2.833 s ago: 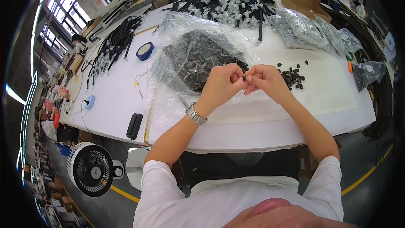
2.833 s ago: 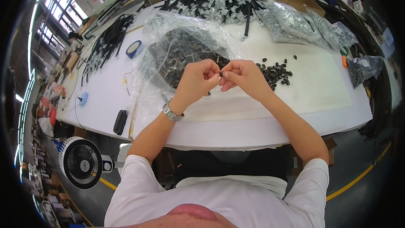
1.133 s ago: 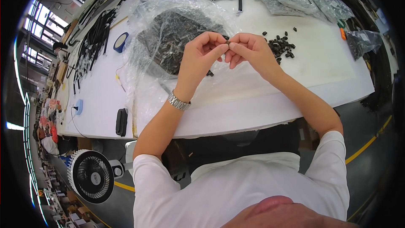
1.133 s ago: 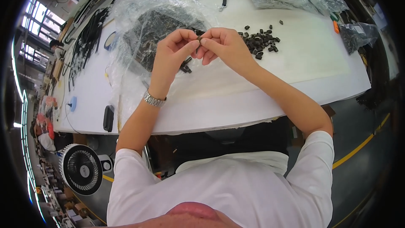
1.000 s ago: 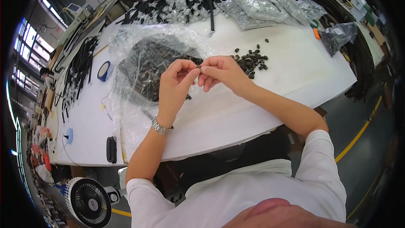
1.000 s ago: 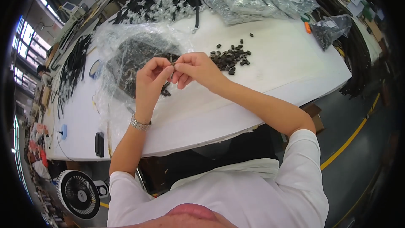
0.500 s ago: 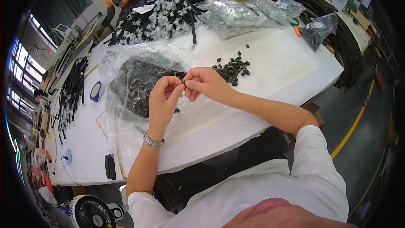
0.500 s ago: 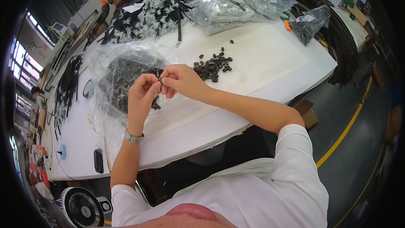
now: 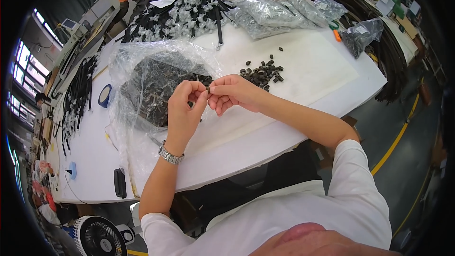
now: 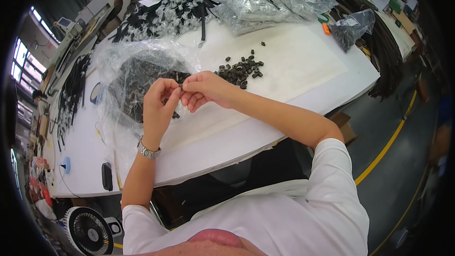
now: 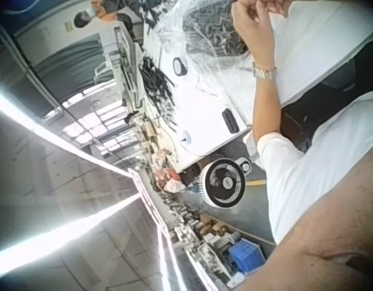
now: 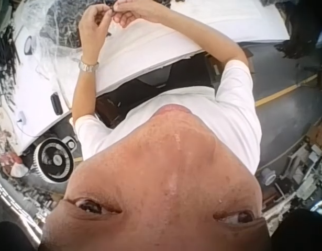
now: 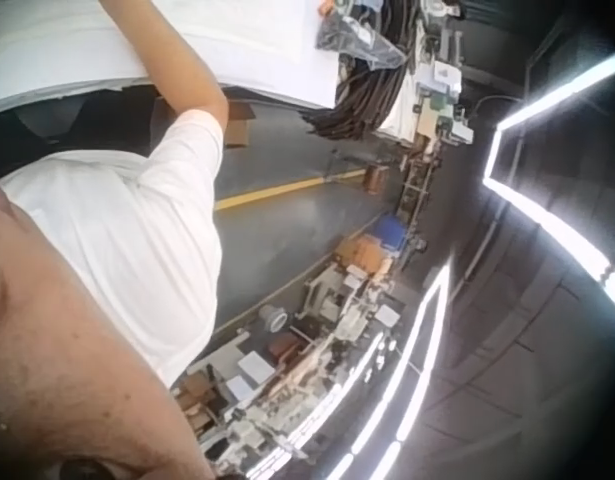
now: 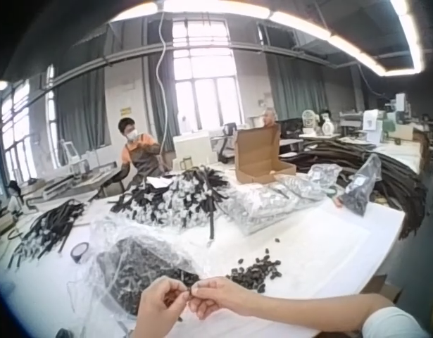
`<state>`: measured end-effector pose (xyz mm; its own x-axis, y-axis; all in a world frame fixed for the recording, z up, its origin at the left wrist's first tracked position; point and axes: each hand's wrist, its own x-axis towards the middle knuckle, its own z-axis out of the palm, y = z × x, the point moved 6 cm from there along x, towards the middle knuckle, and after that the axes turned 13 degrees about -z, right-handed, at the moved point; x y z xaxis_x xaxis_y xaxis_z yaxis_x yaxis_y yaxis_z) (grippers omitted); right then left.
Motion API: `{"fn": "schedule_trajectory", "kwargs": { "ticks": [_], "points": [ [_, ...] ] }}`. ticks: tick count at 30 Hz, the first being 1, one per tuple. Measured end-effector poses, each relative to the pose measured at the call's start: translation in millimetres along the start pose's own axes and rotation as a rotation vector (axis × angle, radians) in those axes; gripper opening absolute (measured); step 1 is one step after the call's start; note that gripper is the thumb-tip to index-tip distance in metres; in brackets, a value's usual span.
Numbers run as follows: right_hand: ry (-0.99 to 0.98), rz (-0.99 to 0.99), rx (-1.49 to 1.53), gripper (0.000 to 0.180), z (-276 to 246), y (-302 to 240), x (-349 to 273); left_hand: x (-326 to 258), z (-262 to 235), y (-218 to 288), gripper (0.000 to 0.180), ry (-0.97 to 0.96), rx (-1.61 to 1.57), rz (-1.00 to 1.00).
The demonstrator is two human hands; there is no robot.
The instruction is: The person is assembling small black hardware components at a workstation in a leather goods workshop.
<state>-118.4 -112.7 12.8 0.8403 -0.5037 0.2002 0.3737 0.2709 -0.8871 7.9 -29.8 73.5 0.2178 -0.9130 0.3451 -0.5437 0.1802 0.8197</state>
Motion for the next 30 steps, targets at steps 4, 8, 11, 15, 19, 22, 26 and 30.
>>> {"fn": "schedule_trajectory", "kwargs": {
  "ticks": [4,8,11,15,19,22,26,30],
  "points": [
    [0.045,-0.013,-0.09,0.019,-1.6,-0.7,-2.4,3.7,0.4,3.7,0.008,0.011,0.095,0.052],
    [0.076,-0.007,-0.052,0.017,-2.0,5.5,-0.5,-1.8,1.2,-3.8,0.008,0.003,0.106,0.03],
    [0.092,0.005,-0.1,0.016,-1.4,3.6,-0.7,2.3,3.8,-6.5,0.007,0.006,0.114,-0.004],
    [0.088,-0.018,-0.165,0.017,3.4,-1.7,-3.4,1.4,3.9,-10.6,0.005,0.009,0.076,-0.02],
    [0.072,-0.036,-0.221,0.018,1.0,-9.4,-4.0,3.1,6.0,-12.4,0.004,-0.065,-0.078,-0.103],
    [0.038,-0.068,-0.306,0.019,3.5,-8.9,-3.1,0.9,6.4,-14.7,0.006,-0.104,-0.123,-0.171],
    [0.02,-0.118,-0.353,0.021,8.3,-8.6,-4.5,-1.4,7.7,-16.3,0.009,-0.13,-0.188,-0.233],
    [0.05,-0.152,-0.374,0.022,7.9,-10.2,-7.3,-2.2,11.0,-18.9,0.01,-0.179,-0.256,-0.266]
  ]
}}
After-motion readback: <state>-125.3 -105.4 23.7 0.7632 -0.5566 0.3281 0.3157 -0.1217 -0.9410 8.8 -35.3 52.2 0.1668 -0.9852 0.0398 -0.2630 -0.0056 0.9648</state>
